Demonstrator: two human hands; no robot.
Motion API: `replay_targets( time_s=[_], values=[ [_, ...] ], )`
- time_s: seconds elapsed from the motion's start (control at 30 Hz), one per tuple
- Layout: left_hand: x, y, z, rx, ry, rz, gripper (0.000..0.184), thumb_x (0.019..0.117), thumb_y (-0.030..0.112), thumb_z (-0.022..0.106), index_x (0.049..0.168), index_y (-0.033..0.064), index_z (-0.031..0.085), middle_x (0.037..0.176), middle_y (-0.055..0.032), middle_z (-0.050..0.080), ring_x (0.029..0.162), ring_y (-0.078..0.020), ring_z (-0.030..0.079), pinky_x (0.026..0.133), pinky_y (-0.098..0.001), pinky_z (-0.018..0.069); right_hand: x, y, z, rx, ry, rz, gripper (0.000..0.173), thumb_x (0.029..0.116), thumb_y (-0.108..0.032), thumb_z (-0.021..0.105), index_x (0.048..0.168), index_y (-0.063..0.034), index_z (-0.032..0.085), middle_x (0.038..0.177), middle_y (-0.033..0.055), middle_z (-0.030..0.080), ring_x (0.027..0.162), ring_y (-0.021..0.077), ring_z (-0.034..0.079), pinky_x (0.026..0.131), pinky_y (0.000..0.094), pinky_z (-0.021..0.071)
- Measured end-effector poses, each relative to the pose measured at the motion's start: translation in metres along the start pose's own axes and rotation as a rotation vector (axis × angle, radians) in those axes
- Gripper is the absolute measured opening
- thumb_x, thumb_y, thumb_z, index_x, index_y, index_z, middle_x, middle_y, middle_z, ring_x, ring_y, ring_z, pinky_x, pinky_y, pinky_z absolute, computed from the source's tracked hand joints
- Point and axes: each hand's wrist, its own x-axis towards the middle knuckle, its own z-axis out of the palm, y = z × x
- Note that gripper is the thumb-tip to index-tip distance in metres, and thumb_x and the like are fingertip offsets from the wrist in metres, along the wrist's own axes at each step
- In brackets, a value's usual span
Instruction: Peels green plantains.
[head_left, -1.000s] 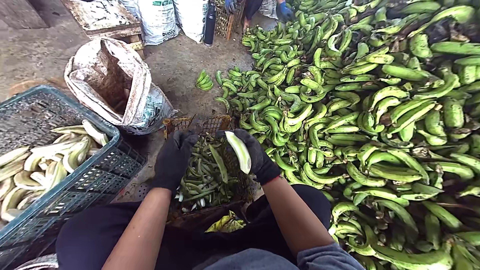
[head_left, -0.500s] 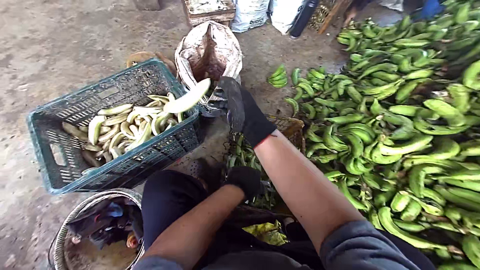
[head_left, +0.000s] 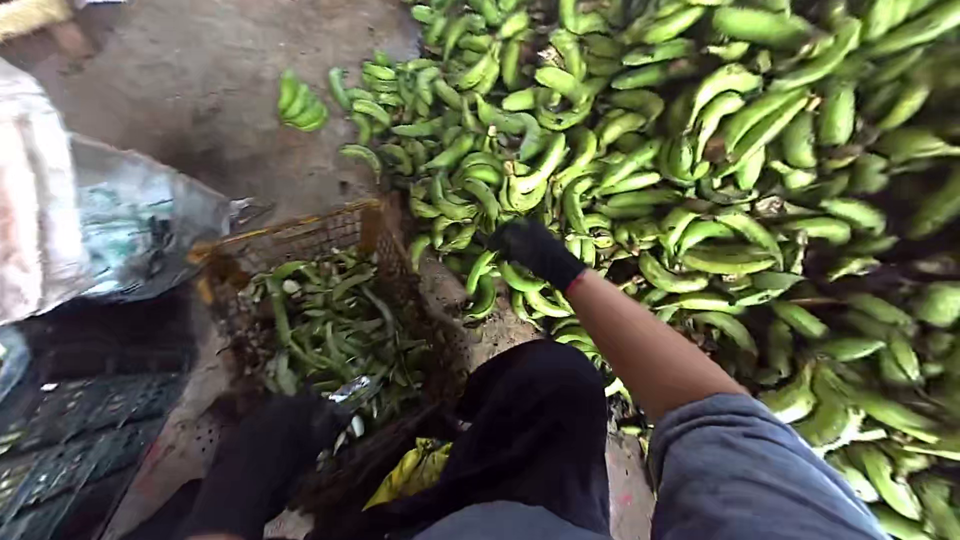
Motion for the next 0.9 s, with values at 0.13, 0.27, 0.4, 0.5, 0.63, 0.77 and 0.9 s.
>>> replay_targets(
  time_s=[0.13,0.27,0.4,0.5,0.63,0.77,0.9],
  values=[
    [0.035,0.013,-0.008,0.055,-0.225,-0.007,0.058,0.0996,0.064,0.048,0.125,0.0159,0.067,0.114,-0.0181,0.071,0.105,-0.0412,0.069,0.085,-0.0679,0.0526,-0.009,0.09,0.064,-0.025,-0.024,0.211,0.033,0.1064,-0.021,0.05,0.124,0.0028,0.064,0.118,0.0261,0.067,0.109,0.0393,0.065,0.097,0.0587,0.0503],
    [0.062,0.022,-0.007,-0.039,-0.349,-0.042,0.048,0.1003,0.057,0.053,0.122,0.0162,0.065,0.101,-0.0139,0.071,0.092,-0.0357,0.07,0.079,-0.0644,0.0545,0.031,0.102,0.12,-0.453,-0.073,0.257,0.061,0.0939,-0.022,0.066,0.152,-0.0243,0.048,0.152,0.0138,0.049,0.129,0.0472,0.053,0.087,0.0705,0.0506],
    [0.079,0.026,-0.006,-0.062,-0.389,-0.076,0.048,0.1001,0.054,0.055,0.127,0.0155,0.065,0.105,-0.0147,0.072,0.096,-0.0364,0.07,0.083,-0.066,0.0536,0.074,0.108,0.137,-0.515,-0.188,0.161,0.088,0.0846,0.004,0.071,0.159,-0.0248,0.037,0.171,0.006,0.019,0.144,0.06,0.026,0.089,0.082,0.0417],
    [0.085,0.028,-0.006,-0.036,-0.385,-0.072,0.048,0.1005,0.056,0.052,0.125,0.0163,0.066,0.105,-0.0139,0.073,0.095,-0.0362,0.071,0.081,-0.0662,0.0538,0.096,0.114,0.129,-0.524,-0.17,0.254,0.082,0.0865,0.0,0.072,0.157,-0.0281,0.04,0.169,0.0083,0.023,0.137,0.0607,0.036,0.075,0.0777,0.0487],
    [0.083,0.029,-0.004,-0.031,-0.367,-0.06,0.049,0.0997,0.058,0.052,0.123,0.0175,0.066,0.103,-0.0119,0.073,0.095,-0.0334,0.071,0.081,-0.0646,0.0548,0.101,0.118,0.114,-0.609,-0.207,0.214,0.054,0.0826,-0.004,0.077,0.133,-0.0121,0.062,0.145,0.0248,0.048,0.125,0.0576,0.048,0.073,0.0746,0.0513],
    [0.076,0.026,-0.007,-0.065,-0.327,-0.041,0.048,0.1003,0.054,0.054,0.128,0.017,0.065,0.105,-0.0139,0.072,0.096,-0.035,0.071,0.084,-0.0645,0.0542,0.074,0.096,0.071,-0.67,-0.234,-0.022,0.035,0.0858,-0.019,0.075,0.121,-0.0167,0.07,0.125,0.0154,0.064,0.12,0.0447,0.057,0.085,0.0685,0.0505],
    [0.068,0.016,-0.01,-0.123,-0.221,0.014,0.048,0.0997,0.055,0.054,0.128,0.0189,0.065,0.104,-0.0133,0.072,0.095,-0.034,0.07,0.082,-0.0639,0.0543,0.038,0.063,0.001,-0.439,-0.043,0.015,0.047,0.093,-0.034,0.07,0.133,-0.0096,0.063,0.13,0.0216,0.061,0.117,0.0442,0.06,0.091,0.066,0.0509]
  ],
)
